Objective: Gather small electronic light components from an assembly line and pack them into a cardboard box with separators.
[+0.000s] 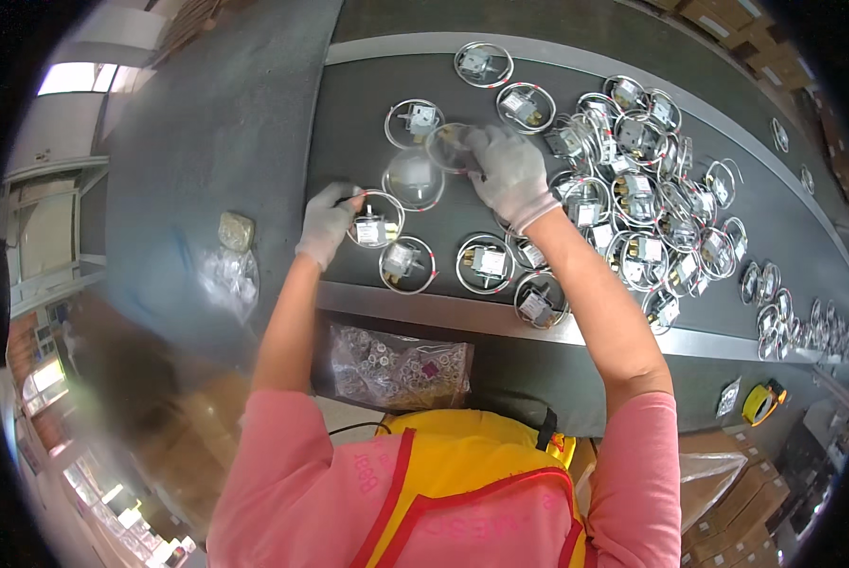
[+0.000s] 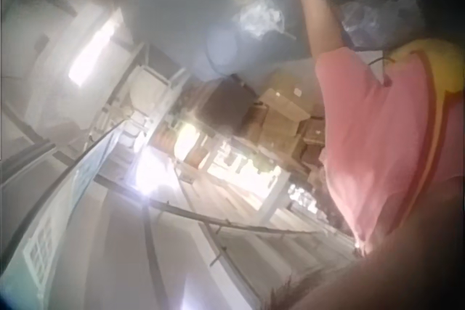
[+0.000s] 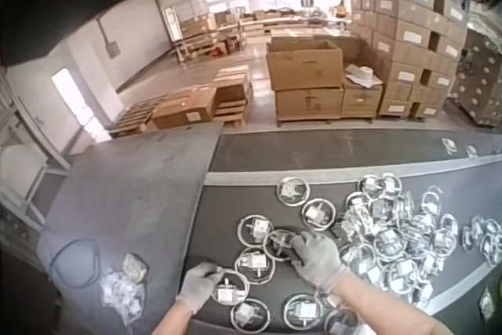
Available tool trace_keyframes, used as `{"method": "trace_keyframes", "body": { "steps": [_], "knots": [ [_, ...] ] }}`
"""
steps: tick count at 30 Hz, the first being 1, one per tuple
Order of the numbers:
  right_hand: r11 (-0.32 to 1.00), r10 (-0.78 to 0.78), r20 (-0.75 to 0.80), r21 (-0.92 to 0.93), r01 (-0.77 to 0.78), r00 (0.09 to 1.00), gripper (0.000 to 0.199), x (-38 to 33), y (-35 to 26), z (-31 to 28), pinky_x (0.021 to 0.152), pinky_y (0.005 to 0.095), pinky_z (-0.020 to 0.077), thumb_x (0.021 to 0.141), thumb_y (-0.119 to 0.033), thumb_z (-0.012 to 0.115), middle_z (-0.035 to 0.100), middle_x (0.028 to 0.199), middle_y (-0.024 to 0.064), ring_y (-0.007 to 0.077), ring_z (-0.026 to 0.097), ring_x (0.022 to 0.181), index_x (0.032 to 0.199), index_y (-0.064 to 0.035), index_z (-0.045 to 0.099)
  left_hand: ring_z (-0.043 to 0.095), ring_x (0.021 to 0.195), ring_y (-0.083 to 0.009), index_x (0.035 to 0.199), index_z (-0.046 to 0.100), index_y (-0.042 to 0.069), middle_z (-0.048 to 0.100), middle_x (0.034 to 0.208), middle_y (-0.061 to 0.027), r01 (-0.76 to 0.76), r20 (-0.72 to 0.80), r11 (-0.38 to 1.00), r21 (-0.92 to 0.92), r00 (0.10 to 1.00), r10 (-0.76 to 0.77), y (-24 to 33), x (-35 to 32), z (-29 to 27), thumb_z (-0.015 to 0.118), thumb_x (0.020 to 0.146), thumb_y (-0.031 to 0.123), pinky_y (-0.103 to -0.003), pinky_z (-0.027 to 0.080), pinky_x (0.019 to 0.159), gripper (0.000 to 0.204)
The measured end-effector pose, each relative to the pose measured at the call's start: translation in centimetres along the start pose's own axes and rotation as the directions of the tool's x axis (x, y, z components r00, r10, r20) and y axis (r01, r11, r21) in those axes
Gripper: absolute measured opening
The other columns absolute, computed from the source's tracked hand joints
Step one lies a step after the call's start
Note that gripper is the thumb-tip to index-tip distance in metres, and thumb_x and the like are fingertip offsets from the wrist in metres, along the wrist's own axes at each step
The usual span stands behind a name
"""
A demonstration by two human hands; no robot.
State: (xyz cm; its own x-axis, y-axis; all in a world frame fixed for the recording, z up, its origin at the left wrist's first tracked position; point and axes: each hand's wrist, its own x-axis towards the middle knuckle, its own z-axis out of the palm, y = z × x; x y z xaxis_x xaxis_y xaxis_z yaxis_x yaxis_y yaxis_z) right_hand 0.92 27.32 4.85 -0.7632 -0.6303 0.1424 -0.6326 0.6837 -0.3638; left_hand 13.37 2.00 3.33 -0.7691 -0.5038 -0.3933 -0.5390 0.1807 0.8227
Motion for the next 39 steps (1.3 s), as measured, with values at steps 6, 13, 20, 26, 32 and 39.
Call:
{"method": "trace_keyframes", "body": {
  "steps": [6, 13, 20, 26, 32, 39],
  "knots": [
    [0.96, -0.209, 0.011, -0.189, 0.208, 0.978, 0.046, 1.7, -0.3, 3.8, 0.09, 0.0437, 0.0445, 0.073, -0.03, 0.07, 0.048, 0.129, 0.011, 0.0312, 0.051, 0.114, 0.115, -0.0148, 0.056, 0.06, 0.074, -0.014, 0.096, 0.068, -0.001, 0.067, 0.08, -0.0087, -0.19, 0.605, 0.941, 0.28, 0.796, -0.019, 3.1, 3.5, -0.7, 0.068, 0.082, 0.01, -0.029, 0.047, 0.07, 0.018],
    [0.892, 0.213, -0.047, -0.398, -0.214, 0.976, 0.043, 2.4, -1.8, 3.2, 0.1, 0.0432, 0.0356, 0.077, -0.033, 0.064, 0.048, 0.128, 0.0139, 0.0317, 0.041, 0.125, 0.113, -0.0102, 0.058, 0.046, 0.118, -0.0323, 0.113, 0.063, 0.012, 0.052, 0.125, -0.0106, -0.487, 0.166, 0.503, 0.715, 0.816, 0.554, 3.1, 3.3, 0.6, 0.076, 0.069, 0.03, -0.046, 0.039, 0.095, 0.049],
    [0.97, -0.13, 0.035, -0.204, 0.135, 0.991, 0.063, 1.2, -2.3, 3.3, 0.106, 0.0491, 0.0288, 0.076, -0.042, 0.066, 0.045, 0.133, 0.0134, 0.0345, 0.037, 0.129, 0.129, -0.0126, 0.05, 0.042, 0.121, -0.0384, 0.12, 0.055, 0.012, 0.045, 0.128, -0.0132, -0.496, 0.088, 0.493, 0.715, 0.763, 0.64, 0.2, 1.0, 4.7, 0.08, 0.061, 0.035, -0.047, 0.035, 0.1, 0.069],
    [0.951, -0.042, 0.12, -0.299, 0.077, 0.992, 0.076, 1.8, -2.8, 2.9, 0.106, 0.0487, 0.028, 0.069, -0.047, 0.072, 0.044, 0.134, 0.0126, 0.0333, 0.035, 0.13, 0.132, -0.0133, 0.046, 0.045, 0.119, -0.0358, 0.115, 0.059, 0.017, 0.046, 0.125, -0.0089, -0.602, 0.207, 0.458, 0.653, 0.725, 0.657, -0.5, 1.3, 2.5, 0.076, 0.062, 0.021, -0.048, 0.039, 0.098, 0.056],
    [0.947, -0.069, -0.096, -0.319, 0.035, 0.993, 0.059, 1.7, -3.1, 4.1, 0.102, 0.0485, 0.033, 0.073, -0.042, 0.071, 0.053, 0.121, 0.013, 0.0332, 0.045, 0.122, 0.12, -0.0106, 0.053, 0.047, 0.118, -0.0286, 0.085, 0.068, 0.021, 0.054, 0.116, -0.0035, -0.809, 0.447, 0.027, 0.588, 0.352, 0.822, -1.4, -0.8, -1.8, 0.059, 0.069, 0.009, -0.045, 0.042, 0.097, 0.021],
    [0.994, 0.083, -0.141, -0.052, -0.091, 0.986, 0.059, 1.6, -0.8, 2.6, 0.102, 0.0443, 0.0364, 0.075, -0.034, 0.068, 0.051, 0.125, 0.0167, 0.0353, 0.047, 0.12, 0.126, -0.0112, 0.049, 0.057, 0.101, -0.0306, 0.088, 0.067, 0.014, 0.058, 0.111, -0.0054, -0.75, 0.268, 0.216, 0.625, 0.466, 0.843, -2.3, -1.6, -3.4, 0.061, 0.071, 0.007, -0.043, 0.046, 0.089, 0.02]
  ]
}}
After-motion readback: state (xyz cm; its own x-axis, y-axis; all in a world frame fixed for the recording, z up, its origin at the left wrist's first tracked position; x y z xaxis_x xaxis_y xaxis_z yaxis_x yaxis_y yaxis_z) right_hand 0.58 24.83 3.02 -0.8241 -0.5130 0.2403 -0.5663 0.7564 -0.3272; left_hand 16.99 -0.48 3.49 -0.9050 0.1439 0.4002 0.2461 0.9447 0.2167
